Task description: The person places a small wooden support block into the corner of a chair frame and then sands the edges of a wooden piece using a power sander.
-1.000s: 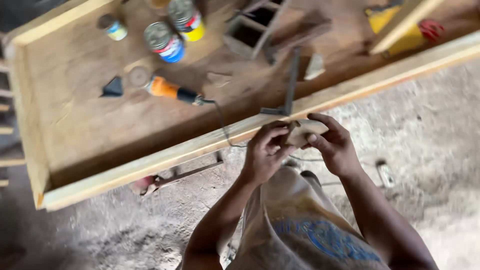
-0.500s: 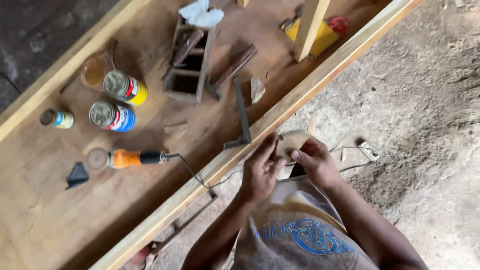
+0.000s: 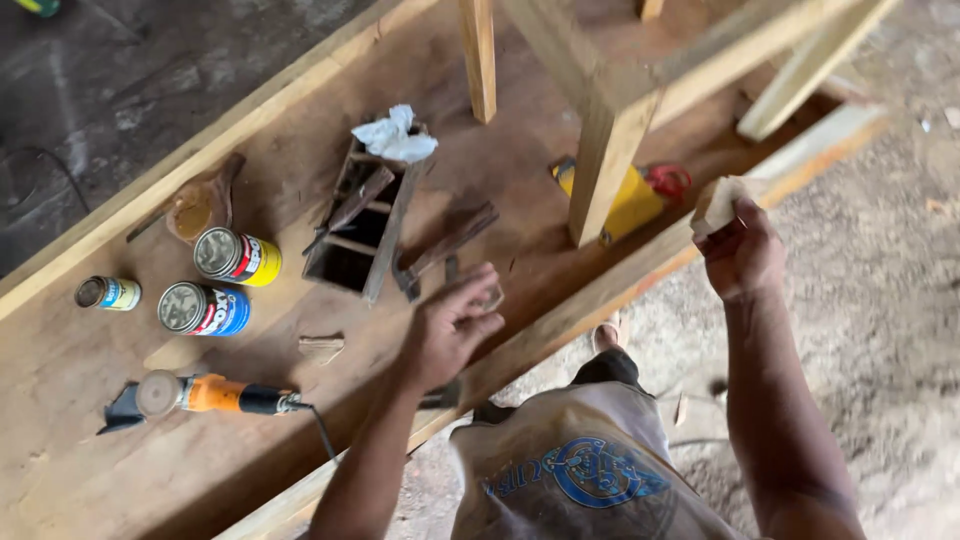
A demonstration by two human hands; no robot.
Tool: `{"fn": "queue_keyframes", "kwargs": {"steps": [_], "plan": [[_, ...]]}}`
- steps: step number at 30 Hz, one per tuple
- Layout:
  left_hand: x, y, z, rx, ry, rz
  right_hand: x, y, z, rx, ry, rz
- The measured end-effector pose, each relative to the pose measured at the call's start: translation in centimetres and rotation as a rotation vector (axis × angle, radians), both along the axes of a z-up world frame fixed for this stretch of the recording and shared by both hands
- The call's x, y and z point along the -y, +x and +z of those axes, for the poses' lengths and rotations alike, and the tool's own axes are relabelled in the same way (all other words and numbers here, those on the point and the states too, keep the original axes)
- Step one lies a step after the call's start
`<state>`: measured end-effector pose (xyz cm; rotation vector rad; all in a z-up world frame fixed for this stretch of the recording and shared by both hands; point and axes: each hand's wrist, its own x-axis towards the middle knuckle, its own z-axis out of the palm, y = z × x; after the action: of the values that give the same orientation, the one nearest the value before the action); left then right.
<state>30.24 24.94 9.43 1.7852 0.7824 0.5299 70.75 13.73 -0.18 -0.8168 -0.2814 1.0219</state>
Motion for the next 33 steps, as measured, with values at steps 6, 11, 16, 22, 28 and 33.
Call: {"fn": "queue_keyframes", "kwargs": {"steps": [6,11,16,22,28,33], "plan": [[-10.8,11.8,4.5,0.078,-0.02,0.392,-19.3,5.5,2.5,-0.094,-0.199,0.165],[-19.2,22.3,6.6,0.1,-0.127,0.609,-33.3,2.6,4.8,0.011,0.096,0.515],[-22.0,25.9,7.9,-0.346,0.181,0.671,-38.9,-0.1,8.0,0.083,0.056,0.555],[-21.4,26.1,9.0,-0.557,0.288,0.668,-40.4,-0.6,8.5,0.077,0.048,0.553],[-22.2,27.5,11.8,-0.627,0.236,0.661,-40.9,-0.7,8.2,0.066,0.051,0.533],[-25.6,28.8,13.0,-0.749,0.19,0.713,-41.0,-0.9,8.5,0.007,0.022,0.536]]}}
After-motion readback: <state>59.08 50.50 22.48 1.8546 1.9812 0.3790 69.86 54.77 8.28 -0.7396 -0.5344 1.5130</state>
